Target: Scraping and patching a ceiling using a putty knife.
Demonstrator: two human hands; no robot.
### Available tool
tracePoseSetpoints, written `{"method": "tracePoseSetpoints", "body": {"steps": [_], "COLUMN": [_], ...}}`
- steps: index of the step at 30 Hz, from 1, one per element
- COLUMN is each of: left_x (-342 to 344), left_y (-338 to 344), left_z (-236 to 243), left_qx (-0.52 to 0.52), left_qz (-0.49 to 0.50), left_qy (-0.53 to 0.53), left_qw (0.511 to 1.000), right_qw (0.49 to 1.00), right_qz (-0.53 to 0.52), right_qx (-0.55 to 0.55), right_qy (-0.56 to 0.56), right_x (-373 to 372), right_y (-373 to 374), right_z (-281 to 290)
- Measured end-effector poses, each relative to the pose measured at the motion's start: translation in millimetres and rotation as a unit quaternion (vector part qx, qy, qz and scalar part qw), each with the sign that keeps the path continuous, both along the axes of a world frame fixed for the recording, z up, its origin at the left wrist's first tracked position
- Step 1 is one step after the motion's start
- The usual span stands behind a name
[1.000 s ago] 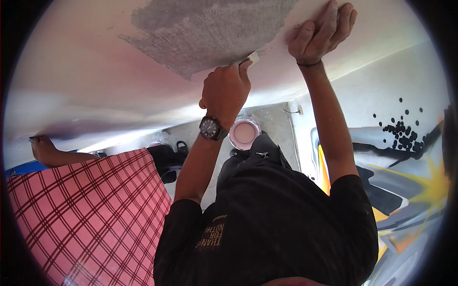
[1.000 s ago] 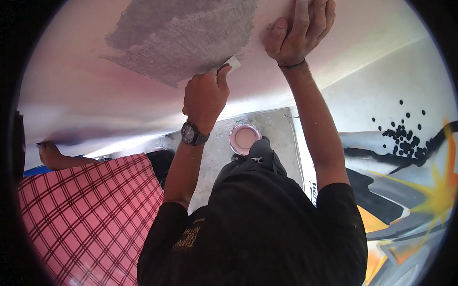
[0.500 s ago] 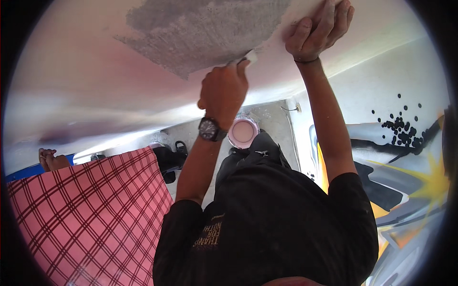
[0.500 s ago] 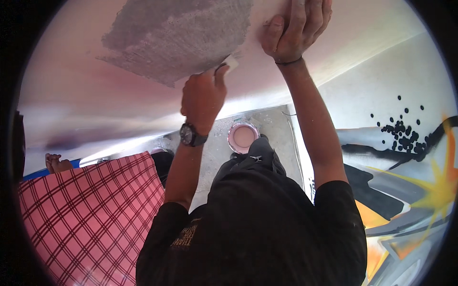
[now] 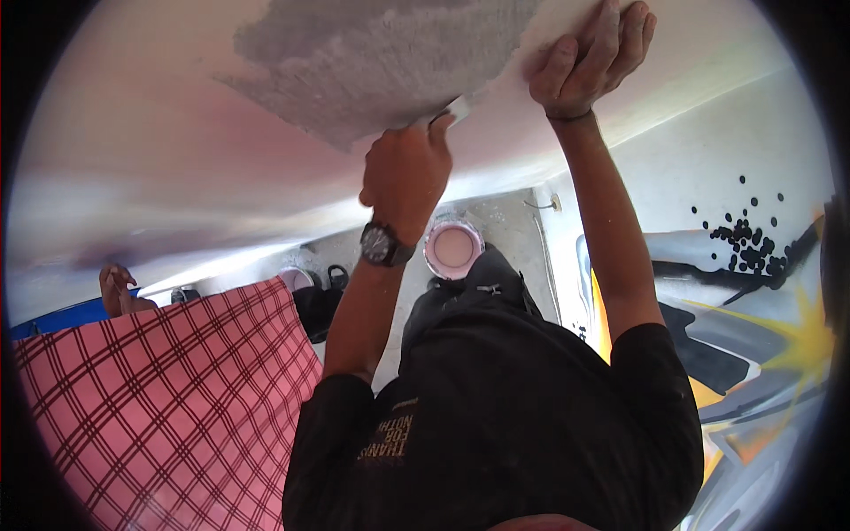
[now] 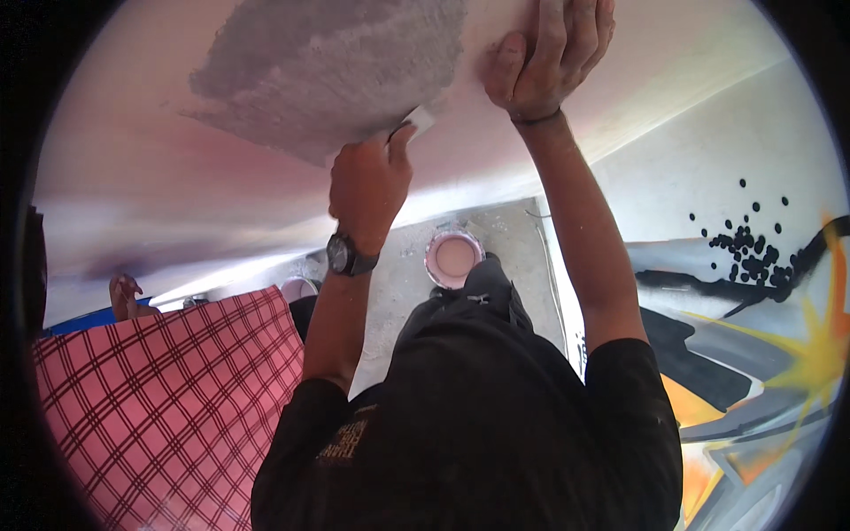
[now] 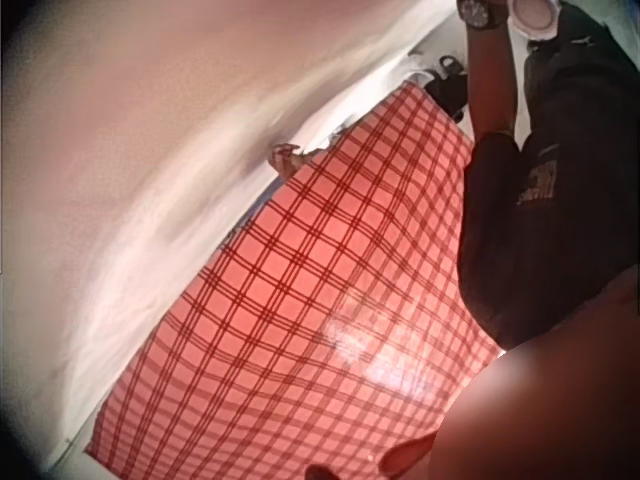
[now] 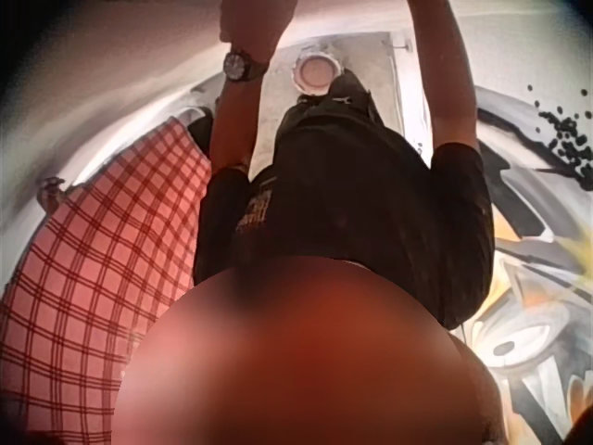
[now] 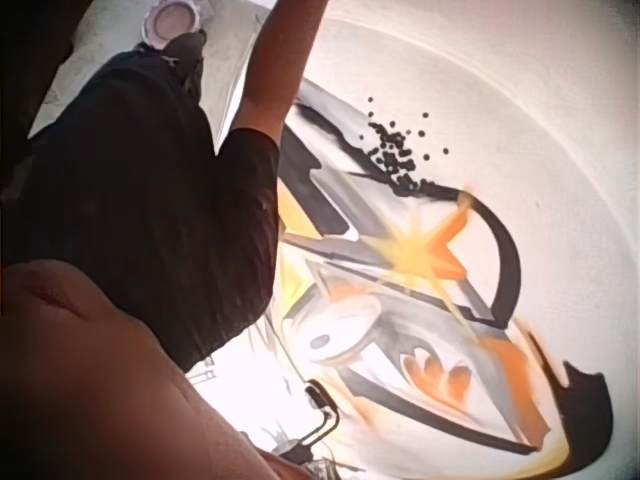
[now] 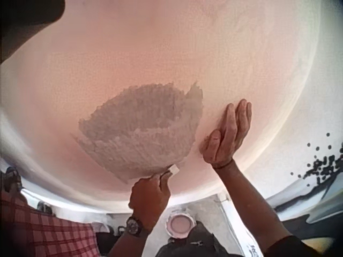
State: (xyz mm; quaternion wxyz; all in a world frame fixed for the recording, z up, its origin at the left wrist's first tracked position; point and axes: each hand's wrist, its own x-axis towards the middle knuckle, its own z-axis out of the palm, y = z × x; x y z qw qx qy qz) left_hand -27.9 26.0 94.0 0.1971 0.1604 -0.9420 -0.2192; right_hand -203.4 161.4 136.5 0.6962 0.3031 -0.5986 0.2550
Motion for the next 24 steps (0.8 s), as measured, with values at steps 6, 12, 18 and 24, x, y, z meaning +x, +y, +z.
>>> {"method": "tracePoseSetpoints", "body": {"steps": [6,12,18,24], "left_x": [-6,-14,-9,-9], "left_y": [1,20,26,21], "left_z": [-2,8,16,7], "left_qx": [0.001,-0.007,-0.001,0.024], "left_qz": [-0.027,0.007,0.027,0.027], "left_qy": [0.042,-0.019,-0.027,-0.069], "left_qw": [0.999,1.0,0.999,0.997], "right_qw": [1.0,0.999,1.0,1.0], "right_qz": [0.001,0.033,0.016,0.012], "right_qx": [-0.002,-0.005,-0.005,-0.005], "right_qy": [-0.008,-0.014,-0.025,-0.026], "right_x": [-2,-7,-13,-20], "right_y": [10,13,26,35], "right_z": [-1,-12,-17,-22]}}
